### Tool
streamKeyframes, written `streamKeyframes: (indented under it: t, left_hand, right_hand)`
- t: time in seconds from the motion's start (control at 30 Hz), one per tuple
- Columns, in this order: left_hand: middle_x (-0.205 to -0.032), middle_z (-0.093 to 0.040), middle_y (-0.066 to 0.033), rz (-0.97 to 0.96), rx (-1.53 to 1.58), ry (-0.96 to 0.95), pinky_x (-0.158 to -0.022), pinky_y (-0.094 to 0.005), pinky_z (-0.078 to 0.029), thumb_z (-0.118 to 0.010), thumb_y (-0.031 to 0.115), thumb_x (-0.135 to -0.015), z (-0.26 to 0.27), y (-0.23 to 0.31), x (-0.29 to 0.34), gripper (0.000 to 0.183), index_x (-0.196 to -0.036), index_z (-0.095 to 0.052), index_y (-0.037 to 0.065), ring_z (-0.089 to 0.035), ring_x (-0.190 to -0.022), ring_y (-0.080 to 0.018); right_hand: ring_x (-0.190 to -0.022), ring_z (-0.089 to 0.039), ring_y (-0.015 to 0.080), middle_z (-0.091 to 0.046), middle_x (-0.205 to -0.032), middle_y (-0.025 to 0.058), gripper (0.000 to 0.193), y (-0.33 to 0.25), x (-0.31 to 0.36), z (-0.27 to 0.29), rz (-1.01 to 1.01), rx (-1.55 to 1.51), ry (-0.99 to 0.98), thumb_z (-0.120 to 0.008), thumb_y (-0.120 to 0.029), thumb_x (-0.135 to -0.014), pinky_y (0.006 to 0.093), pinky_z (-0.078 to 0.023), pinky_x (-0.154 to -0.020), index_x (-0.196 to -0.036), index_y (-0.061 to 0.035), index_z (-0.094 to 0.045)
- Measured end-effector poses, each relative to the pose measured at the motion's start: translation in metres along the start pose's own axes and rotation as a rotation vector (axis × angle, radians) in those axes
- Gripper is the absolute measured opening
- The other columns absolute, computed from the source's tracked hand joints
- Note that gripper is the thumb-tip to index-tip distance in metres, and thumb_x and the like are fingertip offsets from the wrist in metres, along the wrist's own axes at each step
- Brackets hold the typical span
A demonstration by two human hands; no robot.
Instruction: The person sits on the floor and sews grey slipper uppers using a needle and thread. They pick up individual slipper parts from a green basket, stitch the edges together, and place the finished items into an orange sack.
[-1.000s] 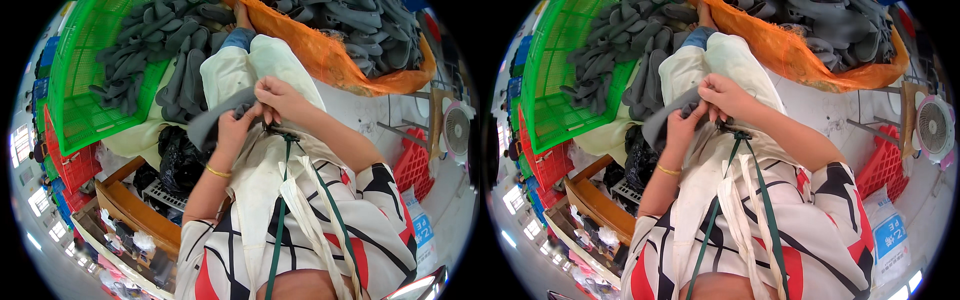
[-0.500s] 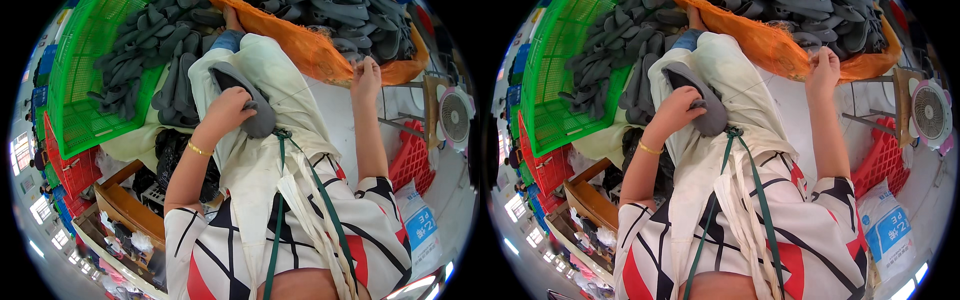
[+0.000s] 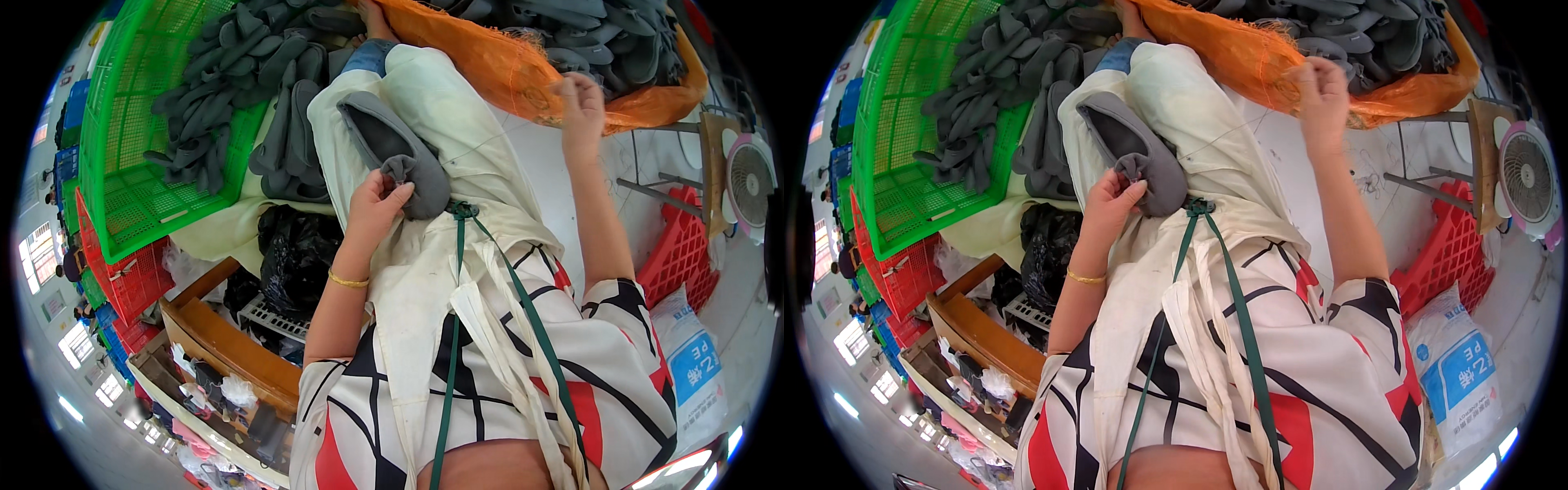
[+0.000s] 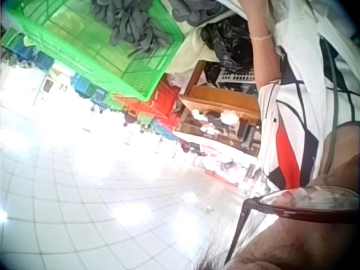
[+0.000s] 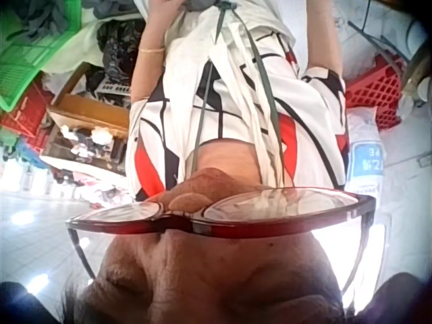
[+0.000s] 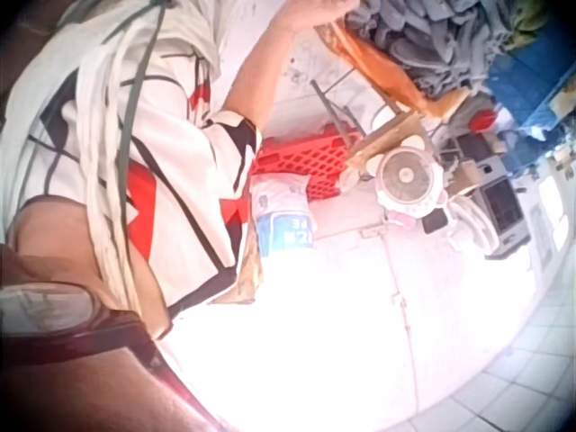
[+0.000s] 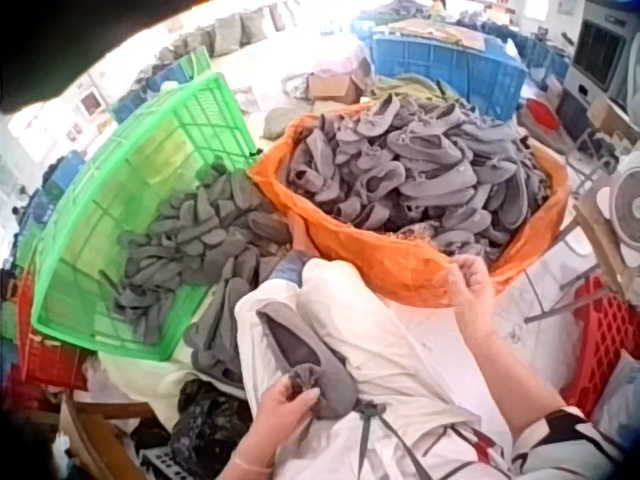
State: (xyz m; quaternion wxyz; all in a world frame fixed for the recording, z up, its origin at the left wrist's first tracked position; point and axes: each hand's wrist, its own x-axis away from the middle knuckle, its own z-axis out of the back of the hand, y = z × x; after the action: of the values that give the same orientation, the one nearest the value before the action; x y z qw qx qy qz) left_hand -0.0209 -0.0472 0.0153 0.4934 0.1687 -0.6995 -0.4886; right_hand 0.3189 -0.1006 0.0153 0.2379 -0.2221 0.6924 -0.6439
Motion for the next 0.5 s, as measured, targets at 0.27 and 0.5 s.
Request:
streamKeyframes:
  t: [0.27,0.5]
  left_hand:
    - [-0.097,-0.073,-0.006,0.154,0.571,-0.08,-0.053,-0.0202,-0.047,-0.063,0.018,-0.099,0.009,-0.014,0.007,0.027,-0.12,-0.067,0.002,-0.065,-0.072,-0.0092]
    - [-0.095,-0.073,-0.0066,0.177,0.663,-0.066,-0.05,-0.0201,-0.047,-0.061,0.016,-0.1,0.004,-0.011,0.006,0.025,-0.119,-0.066,0.0,-0.066,-0.069,-0.0109]
  right_hand:
    - [-0.066,-0.059,0.0068,-0.066,-0.083,0.0006,0.011,-0.019,0.091,-0.062,-0.525,0.108,-0.856,-0.06,-0.014,-0.099,0.0226,-0.047,-0.061,-0.108,-0.0086,-0.065]
    - [-0.069,-0.066,0.0316,-0.068,-0.082,0.0154,0.014,-0.007,0.119,-0.079,-0.047,0.321,-0.961,-0.062,-0.011,-0.09,0.0349,-0.052,-0.064,-0.101,-0.0065,-0.069]
